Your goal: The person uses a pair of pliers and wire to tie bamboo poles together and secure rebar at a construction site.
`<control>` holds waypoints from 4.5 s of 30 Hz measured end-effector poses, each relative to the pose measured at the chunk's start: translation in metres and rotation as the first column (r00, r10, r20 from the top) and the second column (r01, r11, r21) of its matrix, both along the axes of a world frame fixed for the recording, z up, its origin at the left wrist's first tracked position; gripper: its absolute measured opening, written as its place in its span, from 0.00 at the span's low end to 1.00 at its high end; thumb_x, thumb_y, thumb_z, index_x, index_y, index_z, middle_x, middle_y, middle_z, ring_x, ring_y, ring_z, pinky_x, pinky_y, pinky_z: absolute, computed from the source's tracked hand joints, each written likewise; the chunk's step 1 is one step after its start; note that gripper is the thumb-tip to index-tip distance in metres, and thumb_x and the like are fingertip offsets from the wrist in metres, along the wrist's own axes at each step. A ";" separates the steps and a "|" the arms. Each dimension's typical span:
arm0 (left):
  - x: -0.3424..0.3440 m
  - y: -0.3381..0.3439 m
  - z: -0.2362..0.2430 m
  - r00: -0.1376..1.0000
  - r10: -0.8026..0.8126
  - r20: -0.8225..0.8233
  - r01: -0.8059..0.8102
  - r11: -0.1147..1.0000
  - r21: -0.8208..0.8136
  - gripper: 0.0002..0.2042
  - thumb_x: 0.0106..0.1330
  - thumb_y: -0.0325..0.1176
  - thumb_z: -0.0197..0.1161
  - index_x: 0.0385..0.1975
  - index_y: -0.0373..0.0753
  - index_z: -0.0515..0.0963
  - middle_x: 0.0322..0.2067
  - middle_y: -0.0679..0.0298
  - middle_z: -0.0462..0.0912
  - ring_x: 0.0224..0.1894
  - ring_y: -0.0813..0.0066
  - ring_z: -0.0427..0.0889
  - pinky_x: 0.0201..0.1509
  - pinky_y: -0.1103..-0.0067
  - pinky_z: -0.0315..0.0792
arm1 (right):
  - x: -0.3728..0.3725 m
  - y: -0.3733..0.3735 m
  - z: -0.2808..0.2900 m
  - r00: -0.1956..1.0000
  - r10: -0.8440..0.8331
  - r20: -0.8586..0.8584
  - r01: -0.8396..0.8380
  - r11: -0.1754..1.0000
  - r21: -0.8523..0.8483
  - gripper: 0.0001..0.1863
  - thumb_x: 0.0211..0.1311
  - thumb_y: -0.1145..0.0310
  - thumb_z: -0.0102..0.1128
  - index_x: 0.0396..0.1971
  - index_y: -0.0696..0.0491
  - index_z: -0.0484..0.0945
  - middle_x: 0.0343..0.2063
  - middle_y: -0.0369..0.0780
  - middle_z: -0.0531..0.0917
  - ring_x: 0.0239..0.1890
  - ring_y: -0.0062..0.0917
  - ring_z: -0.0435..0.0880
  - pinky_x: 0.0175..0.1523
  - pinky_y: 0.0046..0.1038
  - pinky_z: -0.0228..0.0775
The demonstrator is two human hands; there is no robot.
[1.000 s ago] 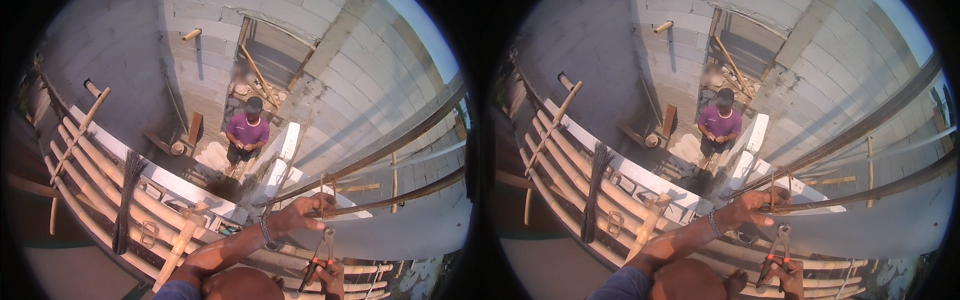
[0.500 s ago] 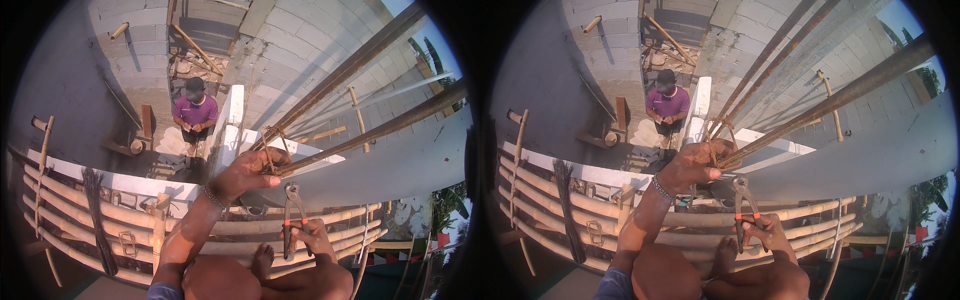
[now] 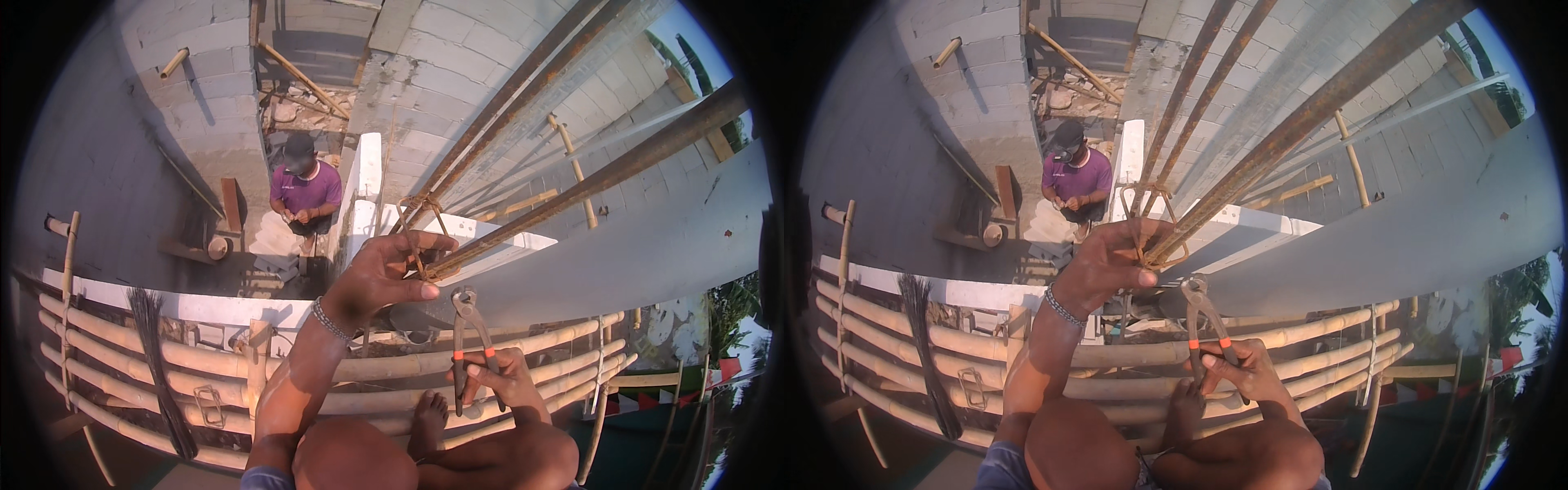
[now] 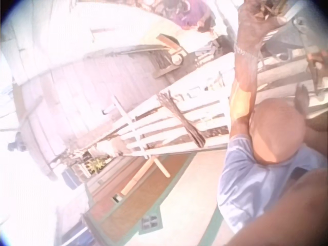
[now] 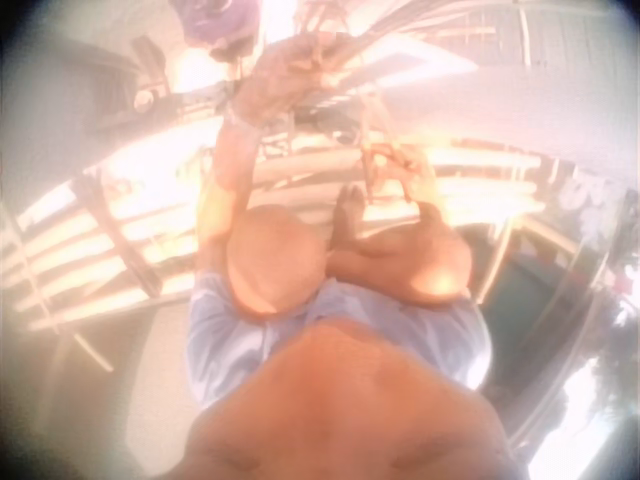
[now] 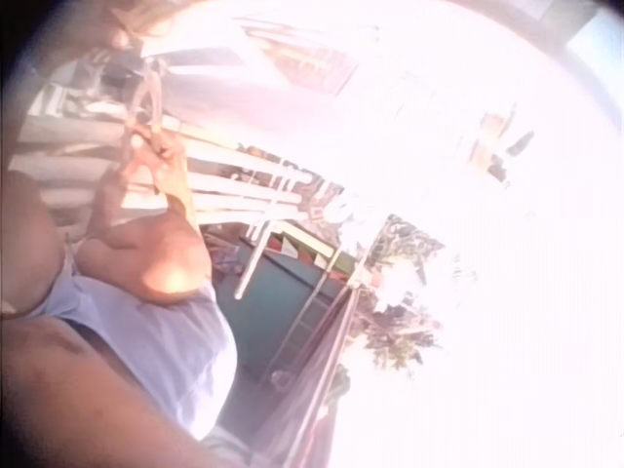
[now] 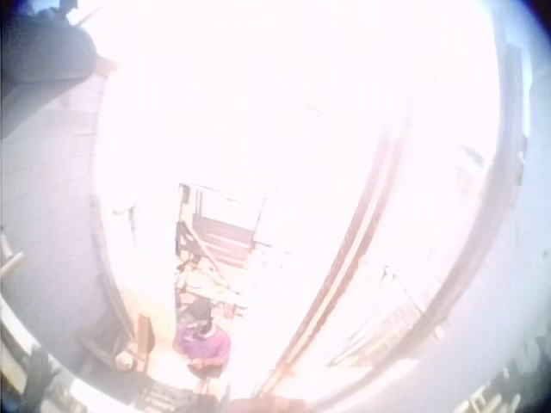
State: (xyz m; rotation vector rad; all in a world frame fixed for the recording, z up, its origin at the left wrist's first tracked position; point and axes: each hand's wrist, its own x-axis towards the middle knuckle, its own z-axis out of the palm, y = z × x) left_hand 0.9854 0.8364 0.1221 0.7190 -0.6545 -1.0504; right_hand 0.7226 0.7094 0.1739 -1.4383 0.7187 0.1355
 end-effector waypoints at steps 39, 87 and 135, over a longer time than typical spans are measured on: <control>0.005 0.013 0.095 -0.007 0.049 0.999 -0.444 0.895 -0.047 0.15 0.52 0.29 0.69 0.41 0.33 0.81 0.35 0.55 0.81 0.45 0.56 0.78 0.57 0.66 0.66 | 0.027 -0.023 0.018 0.928 0.200 0.316 -0.107 0.952 -0.288 0.22 0.72 0.73 0.61 0.64 0.61 0.74 0.42 0.43 0.87 0.32 0.21 0.85 0.36 0.26 0.80; -0.001 0.004 0.064 0.296 0.251 0.922 -0.489 0.869 -0.080 0.12 0.53 0.37 0.69 0.28 0.32 0.81 0.31 0.51 0.83 0.41 0.50 0.81 0.49 0.63 0.73 | 0.130 -0.017 0.073 0.615 0.103 0.782 0.404 0.810 -0.425 0.14 0.69 0.66 0.67 0.44 0.62 0.77 0.34 0.45 0.86 0.37 0.29 0.87 0.48 0.33 0.80; -0.004 0.015 0.082 0.393 0.066 0.917 -0.454 0.881 0.131 0.08 0.55 0.29 0.73 0.34 0.35 0.86 0.38 0.50 0.85 0.57 0.51 0.79 0.59 0.63 0.72 | 0.116 0.007 -0.016 0.738 -0.465 0.489 0.238 0.858 0.456 0.10 0.60 0.77 0.69 0.37 0.58 0.76 0.30 0.40 0.81 0.28 0.23 0.82 0.33 0.27 0.80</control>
